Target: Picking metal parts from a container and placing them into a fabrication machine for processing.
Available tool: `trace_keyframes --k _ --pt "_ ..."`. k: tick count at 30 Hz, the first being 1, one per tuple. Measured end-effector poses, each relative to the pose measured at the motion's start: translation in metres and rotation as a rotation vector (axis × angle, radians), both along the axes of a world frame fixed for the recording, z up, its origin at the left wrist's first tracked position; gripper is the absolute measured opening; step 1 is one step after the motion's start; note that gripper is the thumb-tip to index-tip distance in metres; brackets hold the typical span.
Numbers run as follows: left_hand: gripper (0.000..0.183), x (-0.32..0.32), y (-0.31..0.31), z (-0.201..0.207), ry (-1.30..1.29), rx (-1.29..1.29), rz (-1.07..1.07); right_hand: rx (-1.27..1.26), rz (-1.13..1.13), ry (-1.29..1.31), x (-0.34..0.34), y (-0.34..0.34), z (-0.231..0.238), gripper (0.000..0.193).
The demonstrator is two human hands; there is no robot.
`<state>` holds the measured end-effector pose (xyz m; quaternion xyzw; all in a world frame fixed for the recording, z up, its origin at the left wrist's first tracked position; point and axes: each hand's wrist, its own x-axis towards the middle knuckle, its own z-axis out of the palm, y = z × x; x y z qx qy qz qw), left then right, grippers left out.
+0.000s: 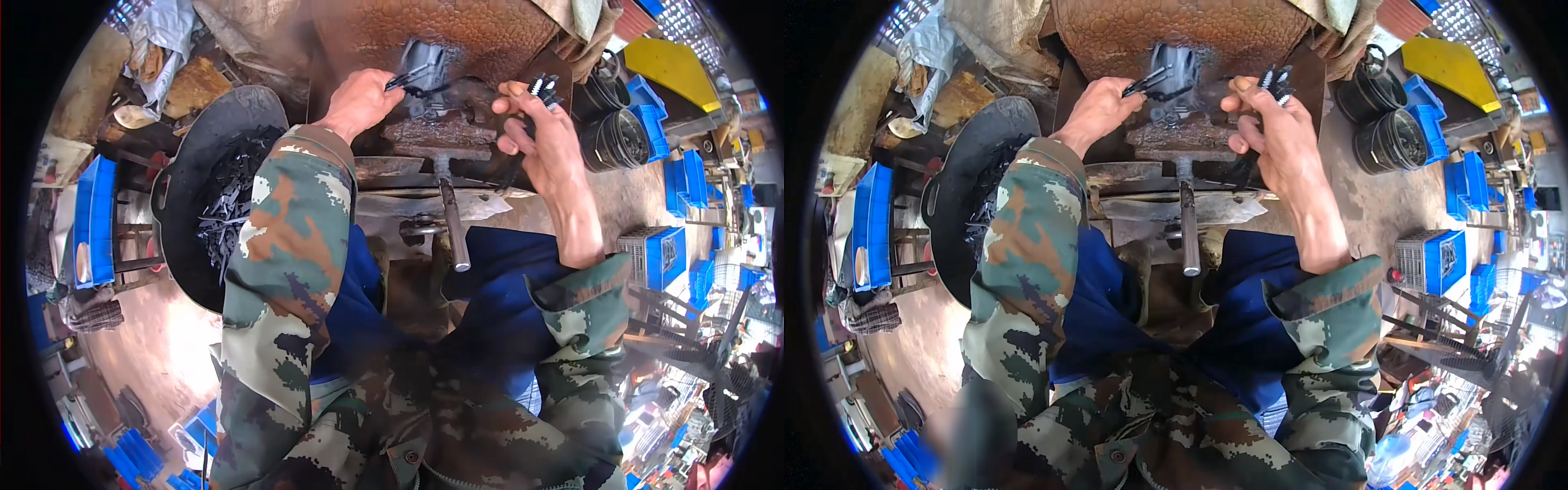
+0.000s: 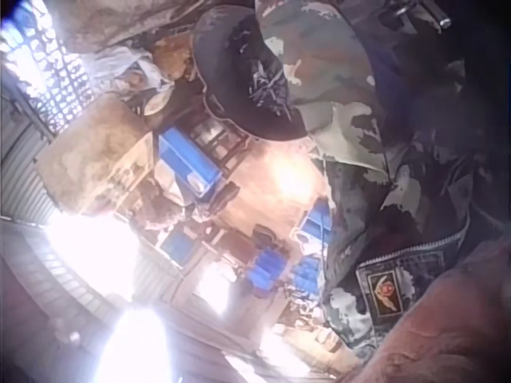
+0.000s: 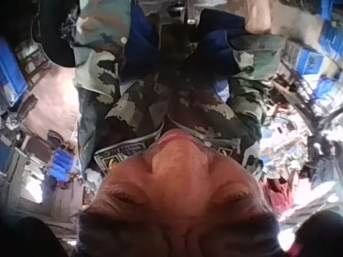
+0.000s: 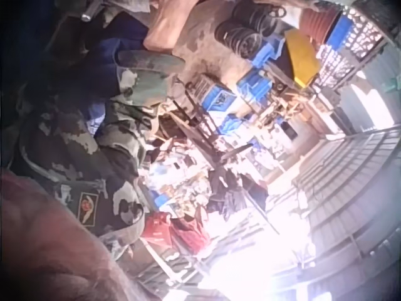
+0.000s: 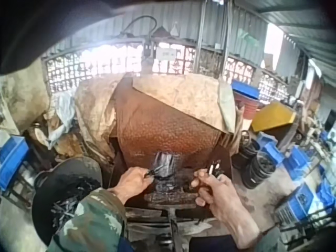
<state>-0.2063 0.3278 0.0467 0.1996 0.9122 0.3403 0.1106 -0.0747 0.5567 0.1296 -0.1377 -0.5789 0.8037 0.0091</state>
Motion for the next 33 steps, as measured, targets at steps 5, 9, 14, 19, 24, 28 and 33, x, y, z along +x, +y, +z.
trace_keyframes --k 5,9,14,19,24,28,33 --pt "0.026 0.02 0.011 0.033 -0.247 0.512 0.067 -0.086 -0.04 0.001 -0.014 -0.014 -0.018 0.019" --pt "0.022 0.044 0.021 0.059 -0.444 0.769 0.023 -0.126 -0.048 0.075 -0.018 -0.027 -0.016 0.014" --pt "0.023 0.047 0.024 0.058 -0.549 0.867 -0.031 -0.018 -0.088 0.172 -0.025 -0.04 -0.02 0.009" --pt "0.027 0.04 0.021 0.051 -0.534 0.771 -0.016 0.115 -0.154 0.16 -0.029 -0.039 -0.026 0.013" --pt "0.026 0.018 0.014 0.04 -0.57 0.833 0.039 0.145 -0.154 0.134 -0.02 -0.028 -0.024 0.018" --pt "0.022 0.004 -0.005 0.017 -0.497 0.655 0.113 0.154 -0.118 0.099 -0.015 -0.032 -0.026 0.02" --pt "0.02 0.001 0.006 0.008 -0.369 0.271 0.088 0.037 -0.114 0.173 -0.011 -0.015 -0.024 0.021"
